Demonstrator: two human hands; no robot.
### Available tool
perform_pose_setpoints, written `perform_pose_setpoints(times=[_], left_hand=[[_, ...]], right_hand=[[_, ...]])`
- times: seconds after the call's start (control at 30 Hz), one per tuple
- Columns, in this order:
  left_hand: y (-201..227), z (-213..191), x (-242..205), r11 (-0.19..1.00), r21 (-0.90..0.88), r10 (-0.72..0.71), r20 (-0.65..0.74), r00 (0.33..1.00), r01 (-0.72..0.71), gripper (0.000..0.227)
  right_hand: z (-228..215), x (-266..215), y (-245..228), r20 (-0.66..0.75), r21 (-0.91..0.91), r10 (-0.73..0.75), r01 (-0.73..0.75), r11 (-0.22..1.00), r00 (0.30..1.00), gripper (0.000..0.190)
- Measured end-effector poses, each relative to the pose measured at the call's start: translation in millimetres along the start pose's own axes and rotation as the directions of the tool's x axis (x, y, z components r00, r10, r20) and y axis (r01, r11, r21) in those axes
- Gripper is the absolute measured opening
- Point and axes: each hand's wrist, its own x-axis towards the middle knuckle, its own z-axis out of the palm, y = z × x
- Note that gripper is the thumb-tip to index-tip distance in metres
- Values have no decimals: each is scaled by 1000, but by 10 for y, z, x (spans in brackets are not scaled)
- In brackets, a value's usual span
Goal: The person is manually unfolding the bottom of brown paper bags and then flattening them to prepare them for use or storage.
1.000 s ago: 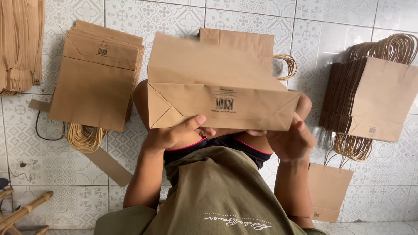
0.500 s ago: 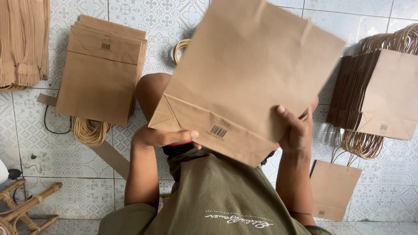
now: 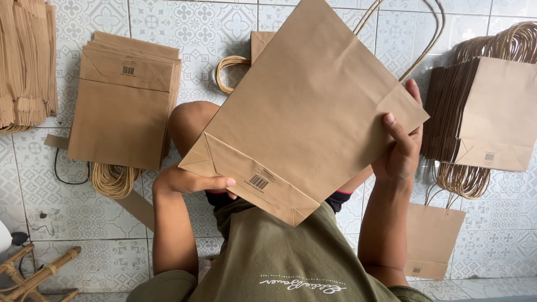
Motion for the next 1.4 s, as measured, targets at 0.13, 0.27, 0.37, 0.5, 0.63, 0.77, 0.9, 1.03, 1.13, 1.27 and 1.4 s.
perform_pose_setpoints(times=[0.13, 0.27, 0.37, 0.5, 0.63, 0.77, 0.9, 1.03, 1.13, 1.27, 1.4], left_hand=[[-380, -124, -3, 999, -30, 14, -86, 996, -17, 10], [-825, -259, -46, 995, -99, -62, -393, 917, 25, 16], [-885, -278, 65, 987, -132, -155, -638, 755, 92, 17], [-905, -468, 364, 980, -30, -133, -837, 530, 197, 19], [-952, -845, 972, 989, 38, -65, -769, 636, 146, 34], [-1517, -1397, 1637, 986, 107, -30, -652, 758, 132, 73], [-1948, -1607, 2185, 958, 113, -119, -677, 726, 262, 75], [-2226, -1515, 2478, 942, 64, -200, -681, 704, 329, 75], [-2353, -1461, 2518, 938, 27, -242, -664, 708, 346, 75], [-2754, -1510, 2408, 943, 17, -251, -621, 742, 332, 77], [-2662, -1387, 2443, 911, 106, -259, -604, 754, 398, 74]], right_hand=[[-242, 139, 180, -33, -14, -2, 2, 1000, 999, 61], [-291, 191, 365, -43, -36, -12, 11, 999, 999, 61], [-570, 289, 703, -76, -130, 58, -68, 989, 995, 65], [-727, 399, 1174, -54, -226, 243, -249, 942, 969, 65], [-557, 685, 1221, -48, -516, 199, -195, 834, 979, 61], [-721, 1317, 1421, -46, -784, 177, -145, 604, 983, 59], [-1263, 2007, 1847, -43, -967, 214, -94, 237, 976, 47], [-1435, 2205, 1926, -144, -988, 283, -155, 17, 948, 47], [-1415, 2196, 1884, -215, -977, 333, -206, -62, 918, 46], [-1179, 2073, 1738, -216, -972, 244, -185, -144, 945, 44], [-982, 1984, 1687, -212, -959, 193, -166, -229, 958, 65]])
